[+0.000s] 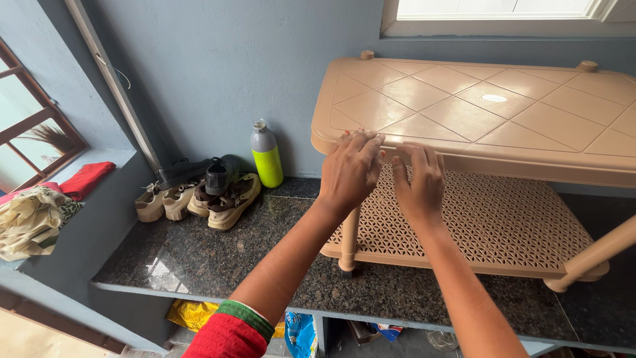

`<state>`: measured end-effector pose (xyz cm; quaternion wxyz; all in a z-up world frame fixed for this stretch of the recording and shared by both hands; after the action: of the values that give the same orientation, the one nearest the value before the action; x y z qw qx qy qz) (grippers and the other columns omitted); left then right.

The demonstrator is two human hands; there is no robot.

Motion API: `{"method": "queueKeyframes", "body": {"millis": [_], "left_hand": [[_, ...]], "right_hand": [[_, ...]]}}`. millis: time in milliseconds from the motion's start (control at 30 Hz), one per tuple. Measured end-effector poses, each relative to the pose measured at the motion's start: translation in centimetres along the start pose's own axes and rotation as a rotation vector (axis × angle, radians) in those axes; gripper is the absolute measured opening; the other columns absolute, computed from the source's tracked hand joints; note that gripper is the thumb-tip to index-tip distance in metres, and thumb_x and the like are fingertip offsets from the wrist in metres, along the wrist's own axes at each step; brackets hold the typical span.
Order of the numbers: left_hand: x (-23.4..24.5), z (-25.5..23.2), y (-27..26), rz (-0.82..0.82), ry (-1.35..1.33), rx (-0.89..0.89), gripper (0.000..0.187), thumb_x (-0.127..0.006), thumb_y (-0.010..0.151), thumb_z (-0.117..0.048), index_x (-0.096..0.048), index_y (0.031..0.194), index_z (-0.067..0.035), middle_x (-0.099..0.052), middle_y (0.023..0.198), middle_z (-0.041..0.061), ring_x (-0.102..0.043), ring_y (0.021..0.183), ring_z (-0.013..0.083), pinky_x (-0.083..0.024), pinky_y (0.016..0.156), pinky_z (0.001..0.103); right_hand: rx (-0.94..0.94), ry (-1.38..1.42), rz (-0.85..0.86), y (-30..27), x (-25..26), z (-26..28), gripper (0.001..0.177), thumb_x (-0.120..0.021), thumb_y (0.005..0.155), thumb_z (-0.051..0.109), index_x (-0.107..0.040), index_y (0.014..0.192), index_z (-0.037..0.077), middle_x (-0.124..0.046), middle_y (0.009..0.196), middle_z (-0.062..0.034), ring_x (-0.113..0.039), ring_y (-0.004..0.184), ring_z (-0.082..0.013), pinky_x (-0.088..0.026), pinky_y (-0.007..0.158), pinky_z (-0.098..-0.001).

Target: The person disassembles a beige plastic two-tier table by hand. They remove the top tier, then detach each of the four legs from the lower tier, placing the parts on the counter.

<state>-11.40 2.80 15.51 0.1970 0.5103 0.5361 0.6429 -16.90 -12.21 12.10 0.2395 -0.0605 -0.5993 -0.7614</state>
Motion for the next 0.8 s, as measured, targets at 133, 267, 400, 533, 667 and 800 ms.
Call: {"method": "queueKeyframes", "body": {"millis": [133, 267, 400, 533, 667, 800], "left_hand": [[-0.3, -0.5, 0.5, 0.154, 0.118, 0.018, 0.052, -0.058, 0.098, -0.026, -0.053, 0.143, -0.002, -0.056, 0.146, 0.017, -0.043, 0.146, 0.0324, -0.027, 0.125, 0.048], [-0.3, -1.5, 0.4, 0.232, 0.173, 0.060, 0.073, -0.057, 0.099, -0.032, -0.028, 0.156, 0.003, -0.032, 0.161, 0.023, -0.020, 0.154, 0.0349, -0.016, 0.126, 0.051], [-0.6, -2.8, 0.5, 0.284, 0.221, 0.108, 0.082, -0.059, 0.095, -0.035, -0.021, 0.158, 0.002, -0.022, 0.165, 0.023, -0.011, 0.156, 0.0354, -0.011, 0.127, 0.052], [-1.3, -4.5, 0.7, 0.297, 0.230, 0.113, 0.084, -0.060, 0.095, -0.038, -0.023, 0.157, 0.003, -0.023, 0.165, 0.023, -0.010, 0.156, 0.0366, -0.009, 0.127, 0.053], [-2.1, -6.3, 0.6, 0.275, 0.189, 0.107, 0.083, -0.059, 0.096, -0.040, -0.024, 0.157, 0.003, -0.024, 0.165, 0.023, -0.011, 0.156, 0.0364, -0.009, 0.127, 0.053], [-2.9, -8.3, 0.1, 0.255, 0.159, 0.108, 0.081, -0.058, 0.098, -0.042, -0.025, 0.158, 0.003, -0.024, 0.165, 0.023, -0.011, 0.157, 0.0361, -0.010, 0.127, 0.053]], "right_hand": [[-0.040, -0.030, 0.171, 1.1, 1.3, -0.2, 0.042, -0.063, 0.100, 0.035, -0.061, 0.133, 0.008, -0.060, 0.140, -0.0127, -0.051, 0.134, -0.0340, -0.038, 0.111, -0.0502], [-0.058, -0.082, 0.319, 1.6, 2.2, -0.3, 0.063, -0.055, 0.102, 0.049, -0.045, 0.150, 0.010, -0.042, 0.158, -0.0147, -0.030, 0.151, -0.0332, -0.021, 0.121, -0.0517], [-0.094, -0.140, 0.400, 1.4, 3.5, -0.8, 0.071, -0.049, 0.101, 0.057, -0.037, 0.155, 0.011, -0.032, 0.162, -0.0145, -0.019, 0.154, -0.0307, -0.013, 0.124, -0.0512], [-0.092, -0.153, 0.397, 1.2, 5.4, -1.6, 0.069, -0.049, 0.102, 0.054, -0.037, 0.155, 0.012, -0.033, 0.163, -0.0144, -0.020, 0.155, -0.0305, -0.014, 0.125, -0.0521], [-0.109, -0.185, 0.411, 1.1, 7.3, -2.6, 0.068, -0.049, 0.102, 0.052, -0.037, 0.155, 0.012, -0.033, 0.162, -0.0141, -0.019, 0.154, -0.0305, -0.014, 0.124, -0.0538], [-0.092, -0.192, 0.398, 0.6, 9.2, -3.7, 0.068, -0.051, 0.101, 0.050, -0.037, 0.155, 0.011, -0.032, 0.162, -0.0148, -0.020, 0.154, -0.0315, -0.014, 0.124, -0.0544]]}}
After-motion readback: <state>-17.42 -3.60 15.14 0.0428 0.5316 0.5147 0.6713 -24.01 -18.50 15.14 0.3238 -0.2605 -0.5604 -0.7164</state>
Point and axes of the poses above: each hand's wrist, its own y-axis towards the middle knuckle, its own x-axis out of the back of the hand, z = x × y, the point moved 1 cm from there along y, towards the middle knuckle
